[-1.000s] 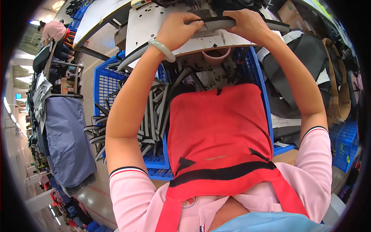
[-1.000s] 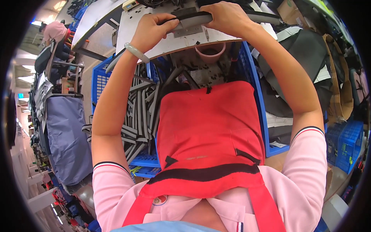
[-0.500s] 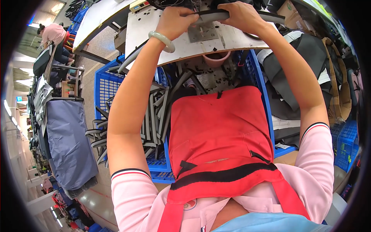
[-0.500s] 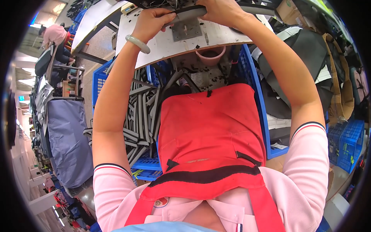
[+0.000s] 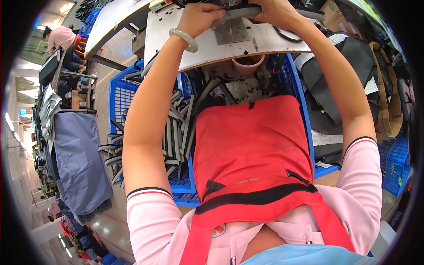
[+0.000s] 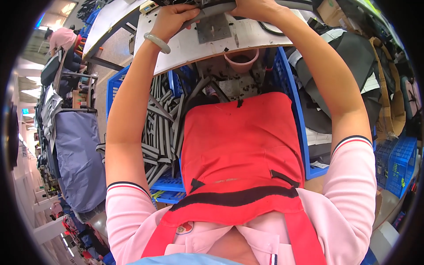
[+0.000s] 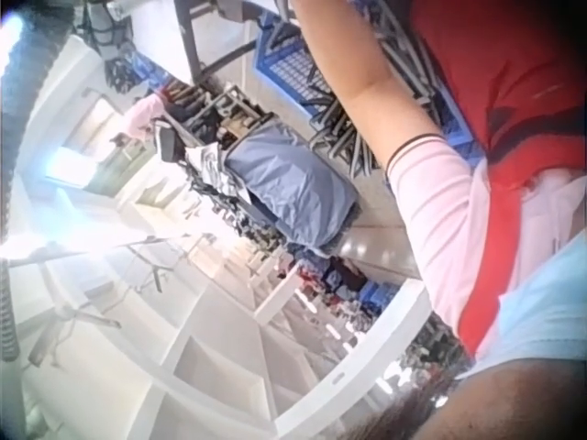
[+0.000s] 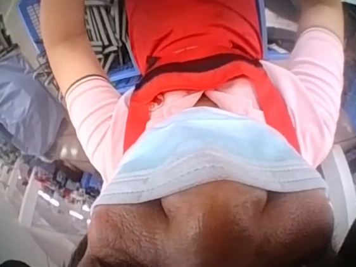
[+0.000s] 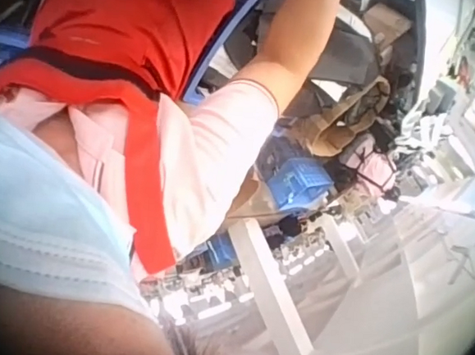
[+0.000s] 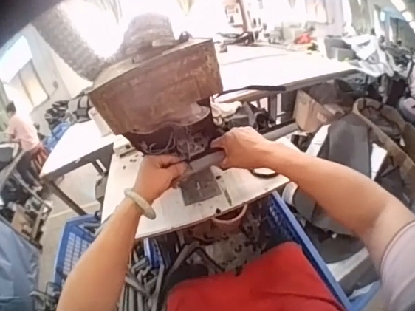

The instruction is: Sewing and trimming padded grey straps for gear at an industrial workstation.

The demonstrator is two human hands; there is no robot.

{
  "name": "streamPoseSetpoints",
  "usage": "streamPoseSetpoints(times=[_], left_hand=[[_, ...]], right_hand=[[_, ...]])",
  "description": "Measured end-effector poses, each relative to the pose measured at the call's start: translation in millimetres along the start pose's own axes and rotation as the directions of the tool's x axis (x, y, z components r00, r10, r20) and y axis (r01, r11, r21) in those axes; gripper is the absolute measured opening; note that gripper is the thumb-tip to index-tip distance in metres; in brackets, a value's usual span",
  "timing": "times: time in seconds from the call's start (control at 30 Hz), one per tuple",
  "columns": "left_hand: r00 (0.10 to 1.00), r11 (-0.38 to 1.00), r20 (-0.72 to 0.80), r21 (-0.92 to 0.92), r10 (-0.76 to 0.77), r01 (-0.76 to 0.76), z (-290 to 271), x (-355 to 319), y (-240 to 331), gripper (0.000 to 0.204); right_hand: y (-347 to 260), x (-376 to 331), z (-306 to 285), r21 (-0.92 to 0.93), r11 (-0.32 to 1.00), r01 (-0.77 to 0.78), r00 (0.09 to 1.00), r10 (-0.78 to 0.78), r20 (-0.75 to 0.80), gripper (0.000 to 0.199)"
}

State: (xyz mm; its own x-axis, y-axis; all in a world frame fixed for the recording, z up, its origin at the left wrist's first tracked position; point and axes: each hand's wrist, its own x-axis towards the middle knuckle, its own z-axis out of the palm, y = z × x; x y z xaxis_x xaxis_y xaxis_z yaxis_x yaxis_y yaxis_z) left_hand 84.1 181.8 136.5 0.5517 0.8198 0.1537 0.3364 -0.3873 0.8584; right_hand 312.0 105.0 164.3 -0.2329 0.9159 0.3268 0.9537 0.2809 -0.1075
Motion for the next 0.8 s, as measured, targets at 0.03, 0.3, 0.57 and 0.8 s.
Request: streamPoseSetpoints(times=[0.03,0.3,0.57,0.8], left_hand=[[0.999,0.999,0.011,0.012,-0.034,0.033,1.2,-1.2,1.9,0.02],[0.985,0.993,-0.169,0.12,0.027,-0.007,-23.3,-1.8,-11.1,0.029],[0.986,0.913,0.109,0.375,0.127,-0.159,-15.3,-61.0,19.4,0.033],[0.98,0.997,0.191,0.058,0.047,-0.059,66.5,-82.4,45.0,0.031]], right_hand=[[-0.5,-0.5,0.3,0.021,0.999,-0.025,1.0,0.024,0.016,0.035],[32.5,7.1,3.4,-0.124,0.981,-0.151,0.983,0.135,-0.126,0.03],[-79.1,-96.2,21.4,0.149,0.91,0.388,0.916,-0.363,-0.17,0.048],[-185.4,-109.5,56.2,0.133,0.832,0.538,0.816,-0.554,0.163,0.027]])
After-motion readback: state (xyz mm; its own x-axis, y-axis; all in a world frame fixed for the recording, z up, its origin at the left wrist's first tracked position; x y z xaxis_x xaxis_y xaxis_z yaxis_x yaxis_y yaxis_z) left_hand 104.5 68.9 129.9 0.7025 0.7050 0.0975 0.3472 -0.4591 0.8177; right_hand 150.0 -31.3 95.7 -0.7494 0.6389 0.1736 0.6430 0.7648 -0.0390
